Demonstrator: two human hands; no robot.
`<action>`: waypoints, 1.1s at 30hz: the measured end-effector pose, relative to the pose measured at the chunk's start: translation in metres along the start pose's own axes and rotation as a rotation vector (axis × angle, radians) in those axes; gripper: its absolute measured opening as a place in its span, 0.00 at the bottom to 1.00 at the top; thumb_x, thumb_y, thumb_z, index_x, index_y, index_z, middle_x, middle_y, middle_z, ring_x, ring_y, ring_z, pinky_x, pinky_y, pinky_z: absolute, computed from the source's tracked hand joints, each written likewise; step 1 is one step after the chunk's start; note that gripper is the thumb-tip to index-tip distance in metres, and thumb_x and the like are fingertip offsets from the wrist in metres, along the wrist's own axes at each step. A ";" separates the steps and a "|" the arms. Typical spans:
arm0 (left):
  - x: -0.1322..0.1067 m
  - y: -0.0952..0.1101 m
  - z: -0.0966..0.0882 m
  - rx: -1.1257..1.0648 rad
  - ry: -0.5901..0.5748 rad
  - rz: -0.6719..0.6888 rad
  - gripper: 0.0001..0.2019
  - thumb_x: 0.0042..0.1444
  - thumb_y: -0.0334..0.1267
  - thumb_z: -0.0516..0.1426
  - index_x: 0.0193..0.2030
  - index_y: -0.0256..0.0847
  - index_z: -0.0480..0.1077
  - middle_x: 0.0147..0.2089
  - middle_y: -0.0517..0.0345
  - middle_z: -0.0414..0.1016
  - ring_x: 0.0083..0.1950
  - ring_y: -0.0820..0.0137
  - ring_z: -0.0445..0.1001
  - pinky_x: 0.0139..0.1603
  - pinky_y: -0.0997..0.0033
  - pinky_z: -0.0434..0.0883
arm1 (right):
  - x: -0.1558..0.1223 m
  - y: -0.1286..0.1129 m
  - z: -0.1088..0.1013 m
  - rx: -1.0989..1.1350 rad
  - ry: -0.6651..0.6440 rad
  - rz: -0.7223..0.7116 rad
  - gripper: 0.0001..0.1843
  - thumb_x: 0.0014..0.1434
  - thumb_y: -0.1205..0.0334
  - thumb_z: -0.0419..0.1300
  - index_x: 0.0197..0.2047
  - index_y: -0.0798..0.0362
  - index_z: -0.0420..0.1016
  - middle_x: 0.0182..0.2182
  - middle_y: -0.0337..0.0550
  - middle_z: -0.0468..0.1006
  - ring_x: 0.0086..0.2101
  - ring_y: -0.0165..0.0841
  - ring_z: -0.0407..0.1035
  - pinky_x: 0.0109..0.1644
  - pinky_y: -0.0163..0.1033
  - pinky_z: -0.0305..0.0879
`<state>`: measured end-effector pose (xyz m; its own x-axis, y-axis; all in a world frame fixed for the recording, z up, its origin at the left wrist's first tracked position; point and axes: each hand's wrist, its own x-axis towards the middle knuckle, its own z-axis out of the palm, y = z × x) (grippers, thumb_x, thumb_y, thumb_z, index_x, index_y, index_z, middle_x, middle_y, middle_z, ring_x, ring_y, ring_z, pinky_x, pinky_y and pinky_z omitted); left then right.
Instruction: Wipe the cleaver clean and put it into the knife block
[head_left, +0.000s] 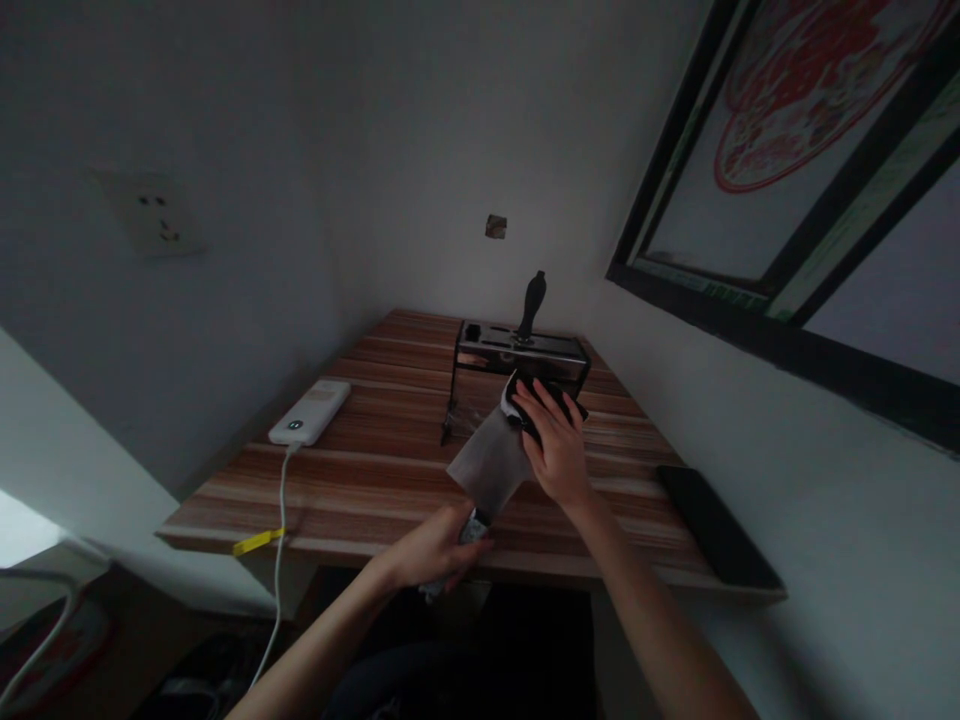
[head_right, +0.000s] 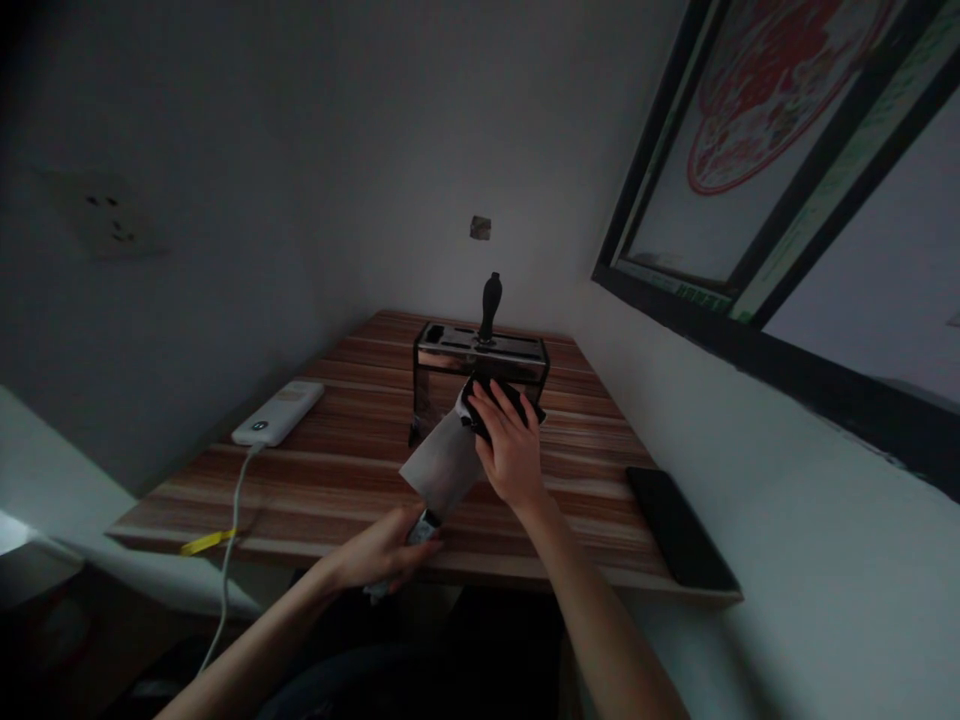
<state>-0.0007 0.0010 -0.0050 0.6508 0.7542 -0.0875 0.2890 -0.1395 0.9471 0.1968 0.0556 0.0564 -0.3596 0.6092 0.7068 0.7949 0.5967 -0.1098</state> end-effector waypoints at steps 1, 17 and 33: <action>0.000 -0.001 0.000 -0.002 -0.002 -0.001 0.08 0.56 0.41 0.51 0.33 0.39 0.57 0.14 0.70 0.60 0.13 0.80 0.57 0.14 0.84 0.53 | 0.001 0.002 -0.001 -0.001 0.007 0.008 0.23 0.62 0.65 0.45 0.61 0.48 0.57 0.61 0.39 0.61 0.62 0.35 0.48 0.64 0.50 0.38; -0.003 -0.001 0.002 0.090 -0.014 -0.025 0.09 0.55 0.42 0.51 0.34 0.40 0.57 0.18 0.70 0.59 0.15 0.80 0.59 0.13 0.84 0.54 | -0.017 0.060 -0.042 0.346 0.648 0.617 0.23 0.56 0.49 0.51 0.46 0.56 0.73 0.44 0.48 0.75 0.48 0.39 0.66 0.56 0.48 0.55; -0.006 0.002 0.004 0.020 0.060 -0.006 0.12 0.57 0.47 0.51 0.32 0.40 0.56 0.16 0.71 0.59 0.15 0.80 0.58 0.16 0.82 0.55 | -0.080 0.018 -0.002 1.008 0.781 1.291 0.16 0.45 0.54 0.62 0.38 0.51 0.74 0.33 0.35 0.79 0.37 0.34 0.74 0.35 0.36 0.68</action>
<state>-0.0013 -0.0068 -0.0035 0.6058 0.7922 -0.0740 0.3071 -0.1469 0.9403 0.2408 0.0159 -0.0006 0.6982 0.7135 -0.0595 -0.3166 0.2331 -0.9195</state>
